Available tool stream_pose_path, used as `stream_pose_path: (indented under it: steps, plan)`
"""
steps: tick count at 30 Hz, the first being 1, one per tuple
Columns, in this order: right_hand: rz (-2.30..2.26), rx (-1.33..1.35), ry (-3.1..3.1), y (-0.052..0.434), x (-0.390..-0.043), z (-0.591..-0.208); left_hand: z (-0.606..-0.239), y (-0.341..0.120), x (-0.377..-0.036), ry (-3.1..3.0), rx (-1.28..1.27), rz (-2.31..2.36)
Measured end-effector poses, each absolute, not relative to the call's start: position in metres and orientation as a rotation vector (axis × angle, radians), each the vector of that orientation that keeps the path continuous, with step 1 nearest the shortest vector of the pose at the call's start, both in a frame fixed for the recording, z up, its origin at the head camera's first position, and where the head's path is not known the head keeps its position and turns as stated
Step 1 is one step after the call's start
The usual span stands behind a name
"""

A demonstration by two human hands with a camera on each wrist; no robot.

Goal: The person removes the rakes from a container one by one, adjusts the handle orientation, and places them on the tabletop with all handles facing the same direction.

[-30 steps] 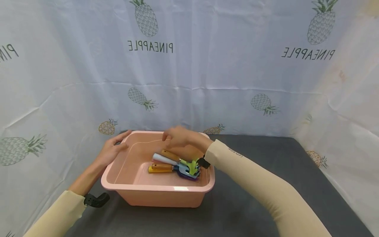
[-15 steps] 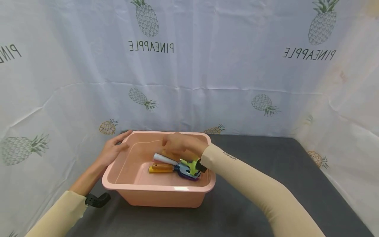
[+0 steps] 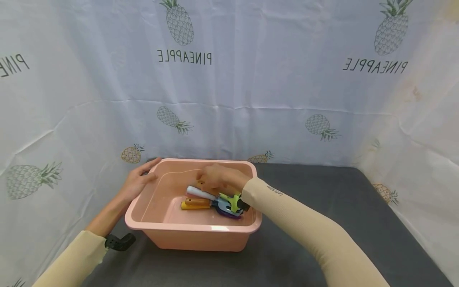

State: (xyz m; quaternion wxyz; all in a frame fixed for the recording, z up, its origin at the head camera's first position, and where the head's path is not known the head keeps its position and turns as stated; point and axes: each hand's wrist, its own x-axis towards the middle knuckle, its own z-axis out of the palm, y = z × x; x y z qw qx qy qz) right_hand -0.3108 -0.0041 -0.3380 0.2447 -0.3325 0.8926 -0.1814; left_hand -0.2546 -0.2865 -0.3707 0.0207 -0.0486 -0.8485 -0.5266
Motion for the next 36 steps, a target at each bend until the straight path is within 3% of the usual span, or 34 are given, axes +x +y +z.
stream_pose_path:
  steps: [20,36]
  plan:
    - [-0.513,-0.836,2.408,-0.008,-0.313,-0.347,-0.368,-0.281,-0.256,-2.643,-0.162,-1.655]
    - [-0.335,-1.05,2.589,-0.017,-0.312,-0.355,-0.371,-0.284,-0.255,-2.628,-0.142,-1.666]
